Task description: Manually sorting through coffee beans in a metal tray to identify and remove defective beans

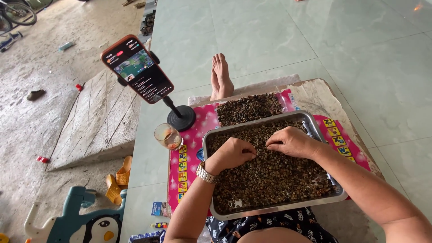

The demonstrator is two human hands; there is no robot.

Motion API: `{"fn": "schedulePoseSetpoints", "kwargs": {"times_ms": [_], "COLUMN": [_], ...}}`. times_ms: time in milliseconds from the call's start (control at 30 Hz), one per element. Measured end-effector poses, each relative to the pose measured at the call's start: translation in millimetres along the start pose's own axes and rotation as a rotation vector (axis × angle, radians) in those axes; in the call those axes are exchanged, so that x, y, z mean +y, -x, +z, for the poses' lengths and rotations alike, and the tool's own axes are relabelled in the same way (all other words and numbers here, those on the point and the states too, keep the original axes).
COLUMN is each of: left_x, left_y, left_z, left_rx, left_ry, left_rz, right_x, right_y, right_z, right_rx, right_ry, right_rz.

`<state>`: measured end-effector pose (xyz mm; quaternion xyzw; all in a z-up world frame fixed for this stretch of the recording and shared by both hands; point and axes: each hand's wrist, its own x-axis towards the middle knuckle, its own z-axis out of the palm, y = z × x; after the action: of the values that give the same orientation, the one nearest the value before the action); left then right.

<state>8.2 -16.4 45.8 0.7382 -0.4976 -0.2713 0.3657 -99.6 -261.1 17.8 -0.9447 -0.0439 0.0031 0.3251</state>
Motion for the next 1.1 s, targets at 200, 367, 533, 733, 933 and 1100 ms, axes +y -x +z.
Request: {"fn": "schedulePoseSetpoints", "kwargs": {"times_ms": [200,367,533,733,933,1100], "left_x": [-4.2,-3.2,2.1,-13.5,-21.7,-20.7], "left_y": [1.6,4.3,7.1,2.6,-4.0,-2.5], "left_z": [-4.7,-5.1,-6.3,1.1,9.7,4.8], "left_rx": [0.087,0.119,0.128,0.039,-0.106,0.011], "left_ry": [-0.039,-0.069,-0.200,-0.319,-0.442,-0.361], "left_rz": [0.030,0.035,0.053,-0.059,-0.108,-0.012], "right_x": [-1.6,7.1,13.2,3.2,7.4,4.8], "right_y": [-0.5,-3.4,-3.6,-2.3,-1.7,-2.6], "right_z": [2.6,13.4,24.8,15.6,20.0,22.7], "right_rx": [0.055,0.058,-0.020,-0.020,-0.095,-0.086], "right_ry": [0.018,0.102,0.205,0.187,0.194,0.271], "right_rz": [0.017,0.024,0.045,0.030,0.041,0.018]}}
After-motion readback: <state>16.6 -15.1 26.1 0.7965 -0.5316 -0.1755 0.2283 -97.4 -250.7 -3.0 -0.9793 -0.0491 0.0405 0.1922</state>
